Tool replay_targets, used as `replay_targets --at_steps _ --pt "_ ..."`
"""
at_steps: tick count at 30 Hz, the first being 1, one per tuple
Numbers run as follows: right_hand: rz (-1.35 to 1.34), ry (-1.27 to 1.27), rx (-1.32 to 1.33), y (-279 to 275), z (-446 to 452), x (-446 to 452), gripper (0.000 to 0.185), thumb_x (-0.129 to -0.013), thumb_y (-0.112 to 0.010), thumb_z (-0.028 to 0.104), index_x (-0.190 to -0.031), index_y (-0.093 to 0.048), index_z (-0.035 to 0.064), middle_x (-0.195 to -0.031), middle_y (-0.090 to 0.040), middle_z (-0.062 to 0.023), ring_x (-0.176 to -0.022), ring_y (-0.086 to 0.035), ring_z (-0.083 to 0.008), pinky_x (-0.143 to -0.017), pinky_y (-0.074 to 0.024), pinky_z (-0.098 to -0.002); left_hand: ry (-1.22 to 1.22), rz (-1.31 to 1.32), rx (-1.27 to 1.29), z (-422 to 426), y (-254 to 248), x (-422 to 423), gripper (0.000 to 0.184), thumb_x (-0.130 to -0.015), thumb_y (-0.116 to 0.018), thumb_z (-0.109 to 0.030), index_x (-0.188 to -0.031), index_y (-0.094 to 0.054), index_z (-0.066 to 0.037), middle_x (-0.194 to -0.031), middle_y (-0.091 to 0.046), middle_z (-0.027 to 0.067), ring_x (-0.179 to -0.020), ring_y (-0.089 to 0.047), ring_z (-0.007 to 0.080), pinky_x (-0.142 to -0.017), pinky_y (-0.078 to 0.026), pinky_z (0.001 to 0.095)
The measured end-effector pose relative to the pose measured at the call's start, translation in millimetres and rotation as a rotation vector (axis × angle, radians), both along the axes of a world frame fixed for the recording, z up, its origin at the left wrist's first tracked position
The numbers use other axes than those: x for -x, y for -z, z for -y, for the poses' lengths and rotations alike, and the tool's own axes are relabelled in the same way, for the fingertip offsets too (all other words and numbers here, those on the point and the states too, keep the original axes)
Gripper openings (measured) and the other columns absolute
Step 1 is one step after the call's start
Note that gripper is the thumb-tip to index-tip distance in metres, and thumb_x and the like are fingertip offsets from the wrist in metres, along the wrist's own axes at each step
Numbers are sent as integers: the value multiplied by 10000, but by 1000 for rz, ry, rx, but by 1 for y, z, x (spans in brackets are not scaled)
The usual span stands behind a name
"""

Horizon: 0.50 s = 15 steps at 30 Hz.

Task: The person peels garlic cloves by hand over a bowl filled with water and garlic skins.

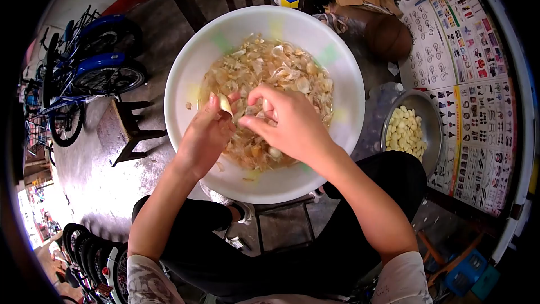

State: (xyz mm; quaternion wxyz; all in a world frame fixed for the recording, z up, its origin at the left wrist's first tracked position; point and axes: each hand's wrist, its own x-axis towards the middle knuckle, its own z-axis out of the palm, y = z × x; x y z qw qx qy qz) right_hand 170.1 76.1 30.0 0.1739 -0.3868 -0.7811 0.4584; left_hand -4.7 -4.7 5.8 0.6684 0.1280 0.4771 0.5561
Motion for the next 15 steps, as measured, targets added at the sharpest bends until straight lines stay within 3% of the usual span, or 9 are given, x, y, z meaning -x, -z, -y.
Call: replay_targets --at_steps 5,7,8,11,13,14,15 --pt "-129 -33 -155 17 11 8 227 -820 -782 145 -919 -649 -10 -607 -500 -43 -512 -422 -114 -500 -360 -291 84 127 -30 8 11 -5 320 -1004 -541 -410 -1149 -599 -131 -1123 -598 -6 -1050 -511 110 -916 -392 305" --pt "-245 62 -55 19 12 9 220 -828 -756 194 -884 -670 -1 -616 -550 -105 -532 -548 -240 -518 -407 -362 83 91 2 10 15 -4 394 -1015 -526 -373 -1264 -550 -69 -1216 -580 48 -1140 -532 173 -995 -406 354" --pt "-245 61 -53 18 12 9 220 -828 -756 194 -884 -670 -1 -616 -550 -105 -532 -548 -240 -518 -407 -362 81 91 3 10 14 -3 394 -1015 -526 -373 -1264 -550 -69 -1216 -580 48 -1140 -532 173 -995 -406 354" --pt "-268 24 -133 13 5 4 182 -833 -731 146 -826 -653 -18 -636 -558 -116 -535 -550 -258 -518 -413 -367 170 -78 -62 4 11 3 341 -1009 -546 -339 -1179 -608 -49 -1253 -575 41 -1150 -526 180 -992 -413 358" --pt "-197 -71 -245 11 3 1 136 -813 -698 81 -771 -613 -17 -643 -559 -117 -532 -550 -255 -507 -406 -358 182 -445 -235 -1 4 8 211 -926 -687 -246 -971 -688 -40 -1191 -597 30 -1141 -517 173 -975 -411 344" --pt "-198 -71 -245 12 3 1 136 -813 -698 81 -771 -613 -17 -643 -559 -117 -532 -550 -255 -507 -406 -358 182 -446 -234 -4 0 12 211 -926 -687 -246 -971 -688 -40 -1191 -597 30 -1141 -517 173 -975 -411 344" --pt "-214 -57 -244 14 4 1 131 -800 -685 64 -749 -593 -13 -639 -558 -115 -532 -550 -247 -507 -405 -358 240 -806 -381 -7 -6 17 186 -892 -713 -209 -939 -696 -29 -1201 -595 49 -1162 -516 208 -976 -419 347"
